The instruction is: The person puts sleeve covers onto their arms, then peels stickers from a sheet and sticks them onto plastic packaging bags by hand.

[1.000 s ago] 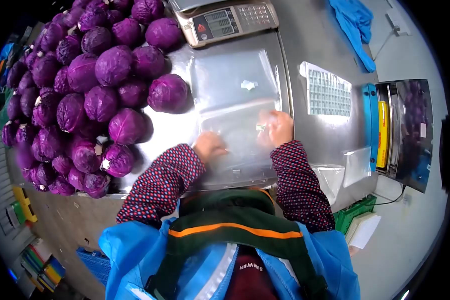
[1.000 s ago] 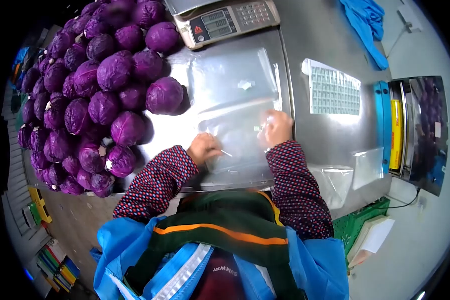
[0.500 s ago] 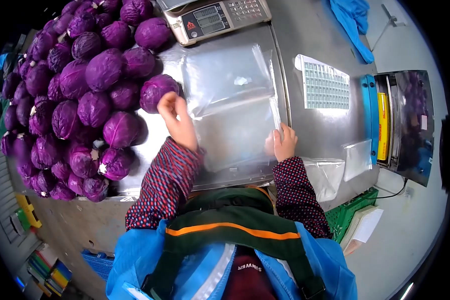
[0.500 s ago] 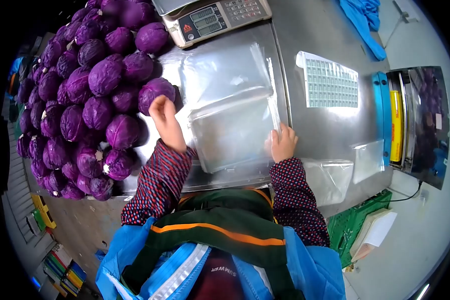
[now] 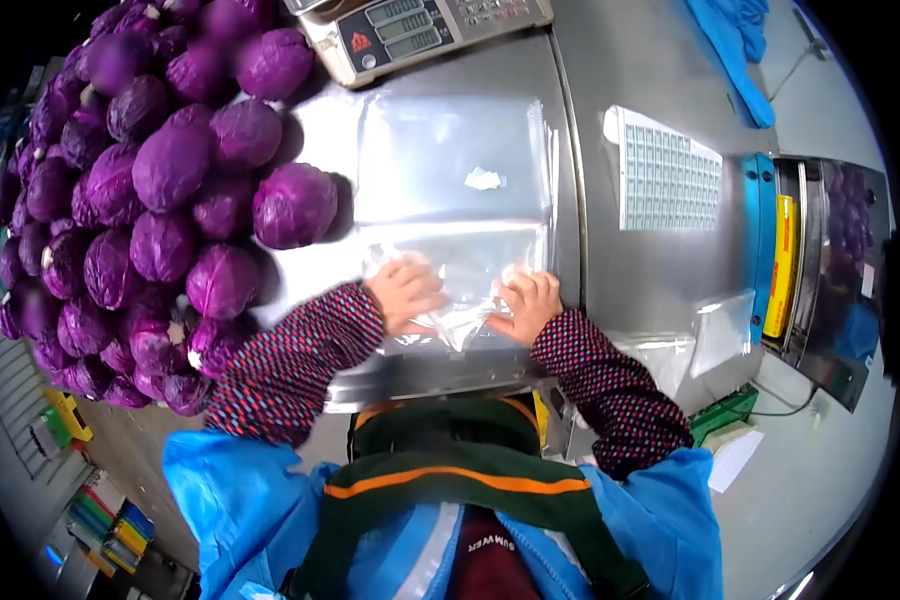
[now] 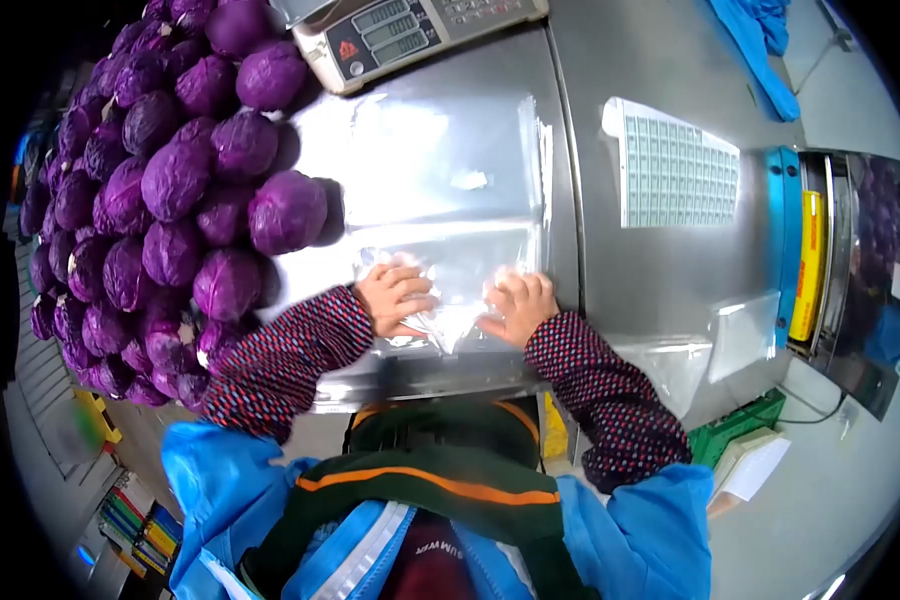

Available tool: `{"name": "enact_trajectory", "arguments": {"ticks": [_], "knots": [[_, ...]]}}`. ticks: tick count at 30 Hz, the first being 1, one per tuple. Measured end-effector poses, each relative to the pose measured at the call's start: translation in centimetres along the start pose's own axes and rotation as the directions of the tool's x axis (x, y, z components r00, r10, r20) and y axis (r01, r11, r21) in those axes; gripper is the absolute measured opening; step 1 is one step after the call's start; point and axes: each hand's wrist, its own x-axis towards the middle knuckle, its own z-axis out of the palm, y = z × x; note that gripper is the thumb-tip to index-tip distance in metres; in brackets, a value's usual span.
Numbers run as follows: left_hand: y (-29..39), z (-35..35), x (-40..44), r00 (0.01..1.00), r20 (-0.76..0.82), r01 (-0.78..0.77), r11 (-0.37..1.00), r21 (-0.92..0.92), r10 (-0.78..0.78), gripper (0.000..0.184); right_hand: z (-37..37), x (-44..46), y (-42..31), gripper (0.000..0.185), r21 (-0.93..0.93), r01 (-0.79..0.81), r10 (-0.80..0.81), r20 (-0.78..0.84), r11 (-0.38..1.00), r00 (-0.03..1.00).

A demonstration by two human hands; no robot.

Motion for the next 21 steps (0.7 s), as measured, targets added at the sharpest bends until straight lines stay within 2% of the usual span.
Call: {"name": "enact_trajectory", "arguments": {"ticks": [1, 3, 4, 5, 7, 8, 9, 10, 11, 13, 15, 16, 17, 18, 19, 20, 21], "knots": [[0.6, -0.1, 0.9, 0.995, -0.009, 0.1, 0.995, -0.003, -0.1, 0.045, 0.4, 0.6, 0.5, 0.038, -0.003, -0.004, 0.004, 0.03, 1.0, 1.0], [1.0, 0.4, 1.2, 0.979, 0.037, 0.2, 0.979, 0.033, -0.201, 0.038, 0.4, 0.2, 0.3, 0.027, -0.004, -0.028, 0.028, 0.109, 1.0, 0.994], [1.2, 0.3, 2.3, 0.964, -0.063, 0.263, 0.964, 0.036, -0.26, 0.032, 0.0, 1.1, 0.2, 0.019, 0.004, -0.063, 0.062, 0.095, 0.998, 0.994], [0.8, 0.3, 3.7, 0.895, -0.003, 0.445, 0.895, 0.007, -0.445, 0.03, 0.3, 1.9, 0.6, 0.019, 0.012, -0.103, 0.103, 0.042, 0.995, 0.994], [1.1, 0.4, 5.8, 0.657, 0.154, 0.749, 0.662, -0.027, -0.738, 0.027, 1.6, 2.1, 0.6, 0.019, 0.041, -0.211, 0.213, -0.048, 0.977, 0.976], [1.3, 1.5, 6.4, 0.512, -0.07, 0.847, 0.517, -0.124, -0.856, 0.031, 1.8, 2.9, 1.1, 0.021, 0.07, -0.245, 0.252, -0.118, 0.967, 0.961], [0.6, 2.1, 6.6, 0.343, -0.03, 0.847, 0.323, -0.422, -0.939, 0.032, 1.4, 3.6, 2.3, 0.023, 0.338, -0.491, 0.494, 0.082, 0.803, 0.865], [-0.8, 2.6, 6.5, 0.178, 0.07, 0.739, 0.086, -0.668, -0.982, 0.033, -0.1, 4.9, 3.0, 0.025, 0.511, -0.694, 0.624, 0.338, 0.506, 0.704], [-1.4, 2.3, 6.1, 0.039, 0.212, 0.536, -0.159, -0.829, -0.976, 0.034, -0.9, 5.8, 3.7, 0.028, 0.558, -0.82, 0.616, 0.602, 0.13, 0.508], [-1.6, 0.1, 4.3, 0.293, 0.303, 0.517, -0.117, -0.848, -0.907, 0.035, 0.8, 5.7, 5.6, 0.031, 0.617, -0.786, 0.508, 0.691, -0.043, 0.515], [-1.0, -3.0, 4.7, 0.393, 0.426, 0.55, -0.163, -0.819, -0.815, 0.033, -1.7, 6.2, 7.5, 0.033, 0.517, -0.853, 0.404, 0.797, -0.07, 0.45], [-0.4, -4.7, 4.7, 0.47, 0.436, 0.729, 0.059, -0.682, -0.767, 0.032, -4.8, 6.6, 7.7, 0.029, 0.584, -0.811, 0.368, 0.762, -0.032, 0.534], [-0.2, -5.5, 4.2, 0.709, 0.308, 0.576, 0.268, -0.772, -0.635, 0.027, -7.4, 6.7, 8.3, 0.026, 0.64, -0.768, 0.321, 0.727, 0.005, 0.607], [-0.2, -6.6, 4.5, 0.826, 0.086, 0.47, 0.598, -0.649, -0.557, 0.018, -9.1, 6.2, 10.2, 0.02, 0.663, -0.749, 0.454, 0.665, 0.009, 0.593], [-0.1, -9.1, 5.0, 0.851, -0.072, 0.477, 0.824, -0.304, -0.52, 0.011, -10.1, 5.1, 13.4, 0.023, 0.624, -0.701, 0.605, 0.423, 0.345, 0.674], [-0.3, -11.4, 6.2, 0.839, -0.057, 0.532, 0.838, -0.121, -0.541, 0.014, -12.0, 4.1, 16.6, 0.019, 0.684, -0.583, 0.67, 0.184, 0.438, 0.719], [-0.1, -13.5, 8.8, 0.798, 0.014, 0.601, 0.794, -0.091, -0.603, 0.02, -13.4, 3.7, 19.9, 0.018, 0.759, -0.536, 0.777, 0.063, 0.37, 0.626]]}}
